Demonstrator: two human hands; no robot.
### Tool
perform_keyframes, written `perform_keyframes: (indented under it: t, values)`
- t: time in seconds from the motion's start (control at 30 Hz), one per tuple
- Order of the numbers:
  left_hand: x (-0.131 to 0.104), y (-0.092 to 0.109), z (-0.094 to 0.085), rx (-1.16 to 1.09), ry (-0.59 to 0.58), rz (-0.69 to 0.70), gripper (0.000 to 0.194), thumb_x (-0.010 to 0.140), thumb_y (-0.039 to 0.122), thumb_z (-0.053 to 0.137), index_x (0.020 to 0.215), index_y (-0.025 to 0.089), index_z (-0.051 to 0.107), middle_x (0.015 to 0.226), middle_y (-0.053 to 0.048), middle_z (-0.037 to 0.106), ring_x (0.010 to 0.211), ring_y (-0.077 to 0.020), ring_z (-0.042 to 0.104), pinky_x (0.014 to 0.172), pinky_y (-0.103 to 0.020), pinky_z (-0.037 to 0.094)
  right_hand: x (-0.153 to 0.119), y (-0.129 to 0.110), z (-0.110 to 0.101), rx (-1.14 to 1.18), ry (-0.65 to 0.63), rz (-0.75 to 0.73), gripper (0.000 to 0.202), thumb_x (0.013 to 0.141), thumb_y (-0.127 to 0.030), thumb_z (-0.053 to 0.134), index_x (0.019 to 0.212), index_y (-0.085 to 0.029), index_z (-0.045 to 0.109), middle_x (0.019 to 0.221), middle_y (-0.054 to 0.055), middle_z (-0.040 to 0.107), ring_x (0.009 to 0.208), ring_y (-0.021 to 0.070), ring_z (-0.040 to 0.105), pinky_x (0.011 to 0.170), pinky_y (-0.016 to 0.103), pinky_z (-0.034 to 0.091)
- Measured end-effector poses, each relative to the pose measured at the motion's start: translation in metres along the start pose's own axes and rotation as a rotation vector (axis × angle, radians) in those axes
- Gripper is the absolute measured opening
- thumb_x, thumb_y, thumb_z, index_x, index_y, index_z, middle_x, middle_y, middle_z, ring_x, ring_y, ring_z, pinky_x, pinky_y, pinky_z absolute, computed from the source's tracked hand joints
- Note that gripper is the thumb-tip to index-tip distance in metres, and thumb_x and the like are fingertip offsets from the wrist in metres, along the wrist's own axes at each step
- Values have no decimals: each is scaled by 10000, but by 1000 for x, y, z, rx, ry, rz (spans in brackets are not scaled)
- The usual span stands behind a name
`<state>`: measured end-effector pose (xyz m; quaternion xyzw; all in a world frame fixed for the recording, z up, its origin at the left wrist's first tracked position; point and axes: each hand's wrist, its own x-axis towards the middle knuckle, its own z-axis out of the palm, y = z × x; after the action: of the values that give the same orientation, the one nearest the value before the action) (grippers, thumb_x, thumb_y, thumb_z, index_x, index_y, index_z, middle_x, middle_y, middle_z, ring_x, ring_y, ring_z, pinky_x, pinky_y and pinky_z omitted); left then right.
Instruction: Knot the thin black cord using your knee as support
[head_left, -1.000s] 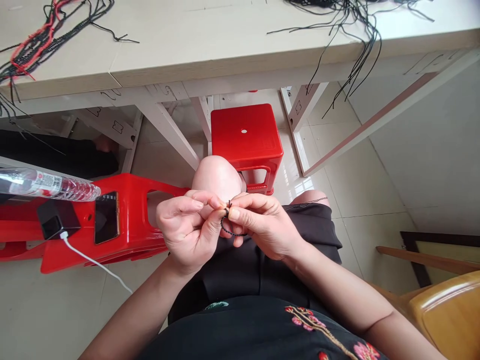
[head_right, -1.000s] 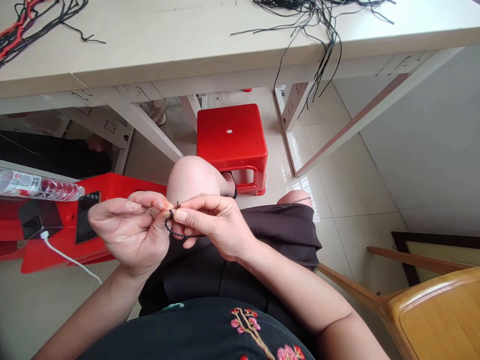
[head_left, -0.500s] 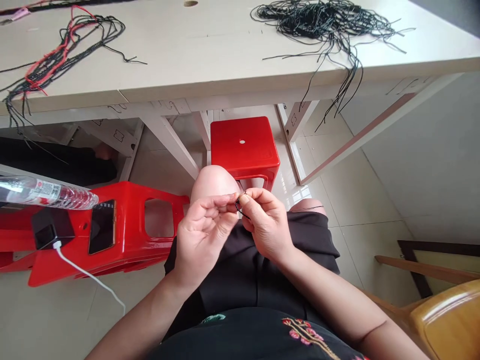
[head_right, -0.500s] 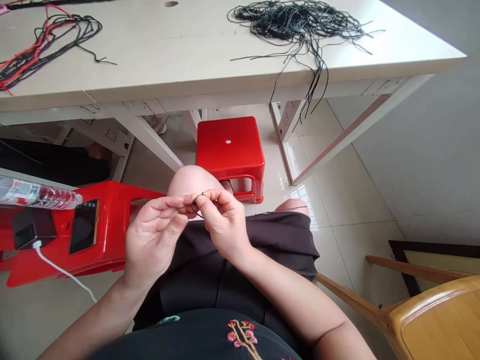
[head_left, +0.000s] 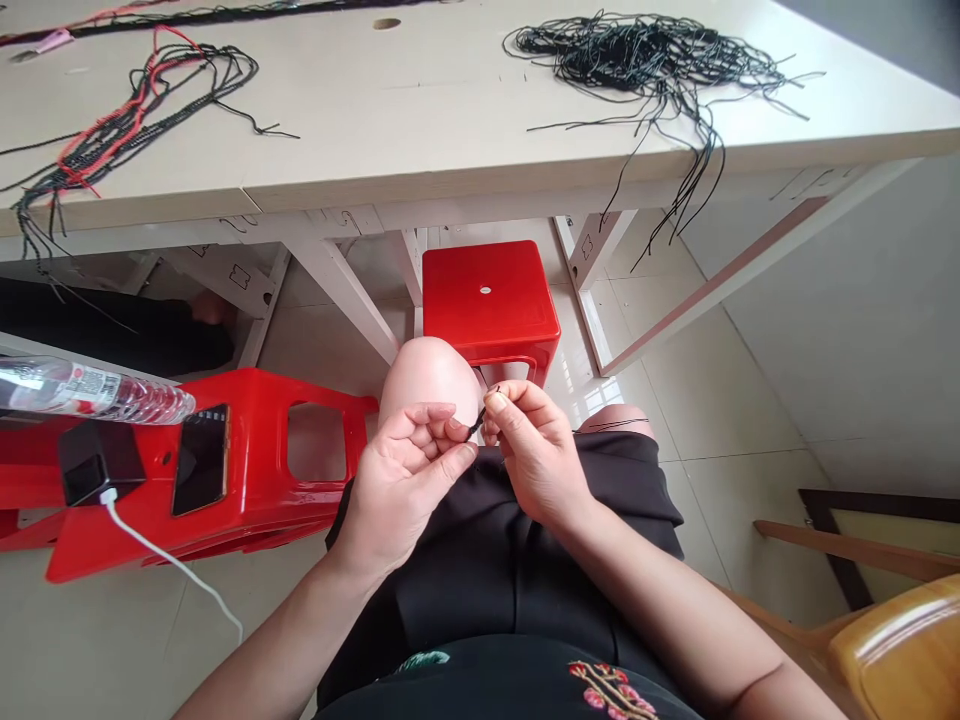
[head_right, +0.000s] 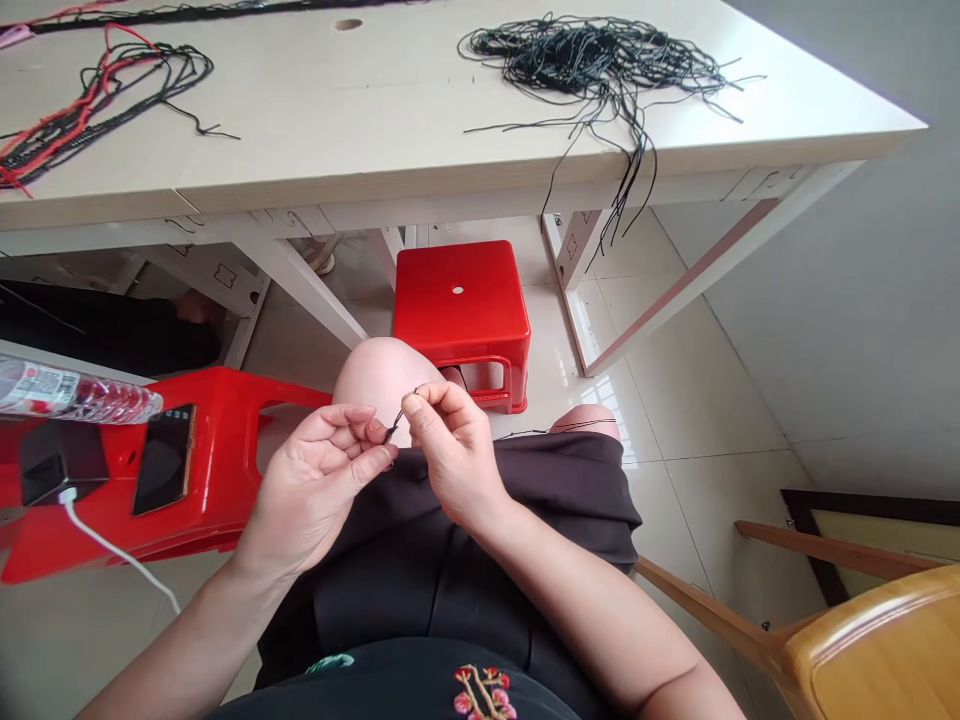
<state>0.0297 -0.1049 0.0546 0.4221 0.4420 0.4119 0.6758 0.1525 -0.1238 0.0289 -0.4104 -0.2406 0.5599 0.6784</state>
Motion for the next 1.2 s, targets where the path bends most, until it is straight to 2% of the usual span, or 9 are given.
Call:
perform_keyframes:
  t: [0.3,0.47,0.53,0.6,0.67,0.73,0.87,1.03,1.2]
  values:
    - [1,6,0,-39,-72,-187,150,703,162,688,830,140,613,753,-27,645,700,-101,619,683,-217,527,-3,3,-1,44,-44,68,177,774,-330,642,735,-187,544,612,-52,482,548,66,425,570,217,392]
    - [0,7,1,-76,-27,-130,128,719,170,672,797,163,571,724,-8,631,604,-91,605,631,-244,541,-3,2,-4,-15,-56,87,178,792,-339,624,741,-191,539,603,-53,473,541,65,430,553,210,407]
    - [-1,7,0,7,36,-34,180,694,165,695,812,172,560,724,5,629,570,-89,603,578,-234,538,-3,-2,-9,-149,-56,-21,146,811,-342,597,805,-201,558,694,-25,533,596,83,480,572,227,434]
    - [-1,8,-2,112,84,71,227,682,172,710,844,179,552,714,16,628,571,-98,615,529,-214,526,-2,-9,-15,-388,-93,-284,184,805,-336,603,947,-221,580,923,35,596,802,140,557,684,286,479]
    - [-2,9,-3,206,83,143,270,674,175,720,876,186,541,687,25,634,575,-103,624,499,-192,508,-1,-18,-20,-679,-215,-580,315,781,-342,639,1075,-247,576,1145,71,569,1074,217,510,865,385,451]
    - [-2,12,-3,268,49,178,307,664,170,729,891,196,525,659,32,646,577,-108,633,510,-191,508,1,-26,-22,-915,-403,-742,342,791,-345,640,1119,-270,579,1210,61,563,1197,246,431,971,446,374]
    - [-4,19,1,331,-37,199,336,661,171,724,896,223,490,624,44,646,570,-132,650,525,-227,529,3,-32,-23,-1042,-575,-805,247,890,-285,527,1128,-283,589,1063,33,648,1022,179,537,912,392,391]
    - [-8,23,-1,407,-130,177,299,724,202,674,952,232,482,621,40,631,586,-143,651,553,-258,535,0,-34,-25,-1099,-519,-829,181,895,-299,522,1008,-224,641,870,35,661,774,141,536,728,323,401]
    - [-9,18,-1,412,-120,232,323,712,140,676,938,247,471,603,57,609,576,-123,633,578,-247,517,-2,-35,-27,-1227,-469,-877,190,903,-248,496,809,-156,632,746,41,641,683,139,471,659,318,343]
